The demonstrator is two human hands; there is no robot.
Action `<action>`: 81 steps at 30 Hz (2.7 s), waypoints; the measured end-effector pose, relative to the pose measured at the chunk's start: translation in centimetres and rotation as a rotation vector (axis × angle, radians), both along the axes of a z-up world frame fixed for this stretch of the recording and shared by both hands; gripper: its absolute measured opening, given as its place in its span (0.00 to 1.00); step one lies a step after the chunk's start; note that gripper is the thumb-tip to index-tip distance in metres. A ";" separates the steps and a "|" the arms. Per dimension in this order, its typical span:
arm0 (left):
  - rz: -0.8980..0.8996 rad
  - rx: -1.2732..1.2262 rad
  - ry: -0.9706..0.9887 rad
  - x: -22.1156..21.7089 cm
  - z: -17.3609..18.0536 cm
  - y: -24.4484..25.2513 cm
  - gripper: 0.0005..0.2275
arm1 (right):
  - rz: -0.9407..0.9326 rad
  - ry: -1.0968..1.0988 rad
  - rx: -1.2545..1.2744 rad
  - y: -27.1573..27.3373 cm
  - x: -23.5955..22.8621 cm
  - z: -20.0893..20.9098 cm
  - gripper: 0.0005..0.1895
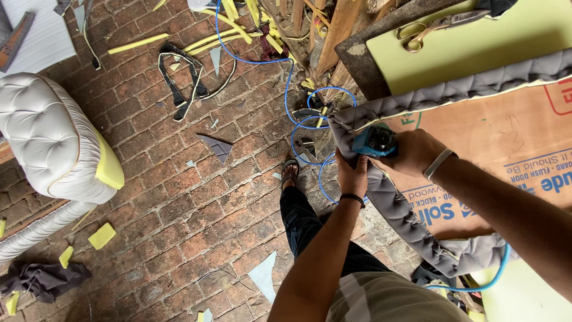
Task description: The person staples a quilted gray fabric onto a rectangular board using a pneumatic staple gun, then trims excess fabric with scissors. The person arranges the finished panel with other similar panels on a white surface.
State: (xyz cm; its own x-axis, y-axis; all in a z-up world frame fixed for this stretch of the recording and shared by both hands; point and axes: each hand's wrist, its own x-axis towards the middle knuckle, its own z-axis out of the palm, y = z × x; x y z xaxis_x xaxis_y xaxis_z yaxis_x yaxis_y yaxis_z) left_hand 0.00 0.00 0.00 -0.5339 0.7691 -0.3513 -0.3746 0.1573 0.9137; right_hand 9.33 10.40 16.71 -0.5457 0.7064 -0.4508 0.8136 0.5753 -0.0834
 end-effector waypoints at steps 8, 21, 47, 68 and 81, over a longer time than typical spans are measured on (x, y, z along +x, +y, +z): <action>-0.009 0.258 -0.423 2.0 -0.7 -2.1 0.31 | -0.027 0.117 -0.085 0.3 2.0 1.3 0.23; -0.110 0.263 -0.329 2.3 1.3 -3.8 0.33 | -0.056 -0.023 -0.114 -1.8 3.9 1.1 0.20; -0.781 -0.080 -0.454 -6.3 -2.2 -5.4 0.24 | -0.448 0.079 -0.256 -5.3 9.3 4.1 0.22; -0.350 -0.346 -0.003 -16.6 1.8 9.1 0.15 | -0.743 0.084 -0.208 -6.9 14.2 -1.8 0.32; -0.922 -0.083 0.137 -9.5 4.1 21.1 0.11 | -1.772 1.653 -0.549 -10.2 13.1 4.6 0.20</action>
